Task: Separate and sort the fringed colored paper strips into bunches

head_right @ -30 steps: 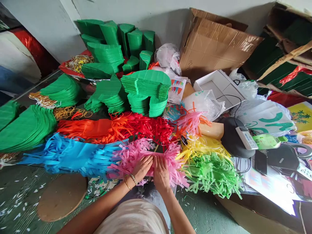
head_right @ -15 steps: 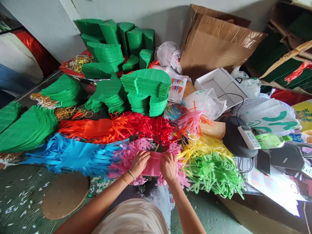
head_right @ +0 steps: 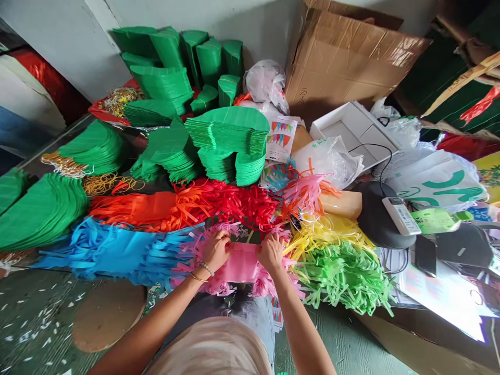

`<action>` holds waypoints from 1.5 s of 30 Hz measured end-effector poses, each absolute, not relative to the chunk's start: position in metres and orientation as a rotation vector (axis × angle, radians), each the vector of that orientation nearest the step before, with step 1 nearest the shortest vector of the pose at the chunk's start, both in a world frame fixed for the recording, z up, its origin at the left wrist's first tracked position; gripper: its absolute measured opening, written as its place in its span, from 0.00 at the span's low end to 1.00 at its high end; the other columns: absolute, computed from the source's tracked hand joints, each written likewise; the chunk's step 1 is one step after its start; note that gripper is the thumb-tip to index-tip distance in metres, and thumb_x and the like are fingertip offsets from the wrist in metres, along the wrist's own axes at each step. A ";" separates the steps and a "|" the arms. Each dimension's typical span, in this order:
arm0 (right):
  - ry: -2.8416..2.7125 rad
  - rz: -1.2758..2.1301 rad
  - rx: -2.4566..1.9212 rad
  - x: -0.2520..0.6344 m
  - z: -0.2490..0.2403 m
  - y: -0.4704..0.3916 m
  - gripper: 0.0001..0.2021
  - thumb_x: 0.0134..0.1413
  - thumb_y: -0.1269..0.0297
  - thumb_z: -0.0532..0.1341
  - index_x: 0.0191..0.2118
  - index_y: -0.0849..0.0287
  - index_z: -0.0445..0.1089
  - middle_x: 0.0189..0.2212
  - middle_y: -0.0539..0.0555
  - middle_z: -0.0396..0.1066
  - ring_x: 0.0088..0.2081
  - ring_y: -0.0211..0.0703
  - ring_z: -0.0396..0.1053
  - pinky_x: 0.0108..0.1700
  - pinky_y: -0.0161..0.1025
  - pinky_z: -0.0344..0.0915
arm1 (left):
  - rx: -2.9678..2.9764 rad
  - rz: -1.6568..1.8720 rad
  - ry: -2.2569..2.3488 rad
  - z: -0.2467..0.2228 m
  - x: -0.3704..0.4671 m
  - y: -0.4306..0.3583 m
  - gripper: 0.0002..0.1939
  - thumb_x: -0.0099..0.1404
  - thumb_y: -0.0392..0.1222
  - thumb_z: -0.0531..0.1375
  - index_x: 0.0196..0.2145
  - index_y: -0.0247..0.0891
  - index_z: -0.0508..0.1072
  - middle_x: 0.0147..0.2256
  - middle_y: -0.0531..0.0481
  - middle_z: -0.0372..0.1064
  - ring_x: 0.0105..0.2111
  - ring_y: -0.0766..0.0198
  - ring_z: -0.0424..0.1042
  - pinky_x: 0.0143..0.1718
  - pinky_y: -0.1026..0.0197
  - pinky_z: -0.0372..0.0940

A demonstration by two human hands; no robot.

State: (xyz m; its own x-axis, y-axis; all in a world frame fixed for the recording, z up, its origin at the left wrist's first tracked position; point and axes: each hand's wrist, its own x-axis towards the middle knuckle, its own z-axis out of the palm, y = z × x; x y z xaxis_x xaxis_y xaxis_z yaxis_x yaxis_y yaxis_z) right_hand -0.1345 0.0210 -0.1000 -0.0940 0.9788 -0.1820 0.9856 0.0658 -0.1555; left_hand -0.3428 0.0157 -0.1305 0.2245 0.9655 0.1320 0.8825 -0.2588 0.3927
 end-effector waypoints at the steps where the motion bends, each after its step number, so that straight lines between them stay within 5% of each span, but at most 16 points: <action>1: 2.265 -0.375 2.083 -0.135 -0.099 0.023 0.11 0.54 0.63 0.60 0.26 0.61 0.75 0.37 0.62 0.73 0.46 0.55 0.63 0.45 0.46 0.54 | 2.268 0.518 1.752 -0.130 -0.344 0.015 0.05 0.60 0.35 0.60 0.28 0.37 0.75 0.37 0.42 0.70 0.40 0.52 0.69 0.43 0.52 0.67; 7: 2.259 -0.340 2.036 -0.143 -0.097 0.030 0.09 0.50 0.63 0.62 0.29 0.62 0.78 0.37 0.65 0.75 0.47 0.59 0.63 0.47 0.49 0.54 | 2.353 0.517 1.728 -0.126 -0.337 0.009 0.11 0.65 0.31 0.53 0.40 0.33 0.74 0.43 0.36 0.70 0.44 0.48 0.69 0.46 0.45 0.66; 14: 2.333 -0.209 2.025 -0.138 -0.100 0.025 0.08 0.50 0.63 0.63 0.26 0.61 0.76 0.36 0.63 0.74 0.45 0.57 0.64 0.46 0.49 0.56 | 2.559 0.454 1.378 -0.141 -0.301 -0.016 0.21 0.64 0.25 0.48 0.49 0.35 0.72 0.47 0.41 0.74 0.48 0.55 0.71 0.51 0.52 0.66; 18: 2.427 -0.090 2.025 -0.136 -0.098 0.012 0.08 0.55 0.66 0.60 0.36 0.62 0.75 0.39 0.63 0.73 0.47 0.59 0.63 0.50 0.54 0.55 | 2.569 0.432 1.372 -0.151 -0.306 -0.018 0.24 0.64 0.26 0.47 0.54 0.36 0.70 0.50 0.39 0.73 0.50 0.53 0.71 0.51 0.48 0.66; 24: 2.781 -0.029 1.695 -0.151 -0.112 -0.013 0.13 0.59 0.75 0.55 0.45 0.58 0.73 0.50 0.59 0.71 0.56 0.52 0.59 0.61 0.54 0.48 | 2.580 0.476 1.338 -0.151 -0.312 -0.010 0.18 0.67 0.29 0.50 0.51 0.36 0.72 0.46 0.40 0.73 0.47 0.54 0.71 0.50 0.50 0.66; 33: 2.893 0.005 1.643 -0.143 -0.133 -0.006 0.12 0.59 0.78 0.54 0.38 0.59 0.75 0.43 0.59 0.73 0.51 0.52 0.61 0.57 0.53 0.55 | 2.558 0.569 1.386 -0.149 -0.313 -0.012 0.15 0.67 0.32 0.54 0.49 0.38 0.73 0.45 0.42 0.74 0.45 0.54 0.71 0.48 0.50 0.67; 38: 2.917 -0.032 1.603 -0.142 -0.128 -0.005 0.10 0.60 0.73 0.57 0.43 0.59 0.73 0.48 0.60 0.71 0.54 0.52 0.59 0.58 0.51 0.53 | 2.525 0.587 1.426 -0.148 -0.316 -0.009 0.15 0.67 0.28 0.52 0.45 0.39 0.75 0.44 0.45 0.75 0.45 0.56 0.72 0.47 0.52 0.67; 45: 2.807 -0.055 1.658 -0.128 -0.130 -0.003 0.12 0.60 0.77 0.54 0.42 0.60 0.73 0.49 0.60 0.70 0.54 0.52 0.58 0.56 0.50 0.53 | 2.377 0.584 1.629 -0.138 -0.318 0.001 0.10 0.68 0.34 0.55 0.37 0.39 0.76 0.43 0.43 0.74 0.44 0.53 0.71 0.45 0.48 0.65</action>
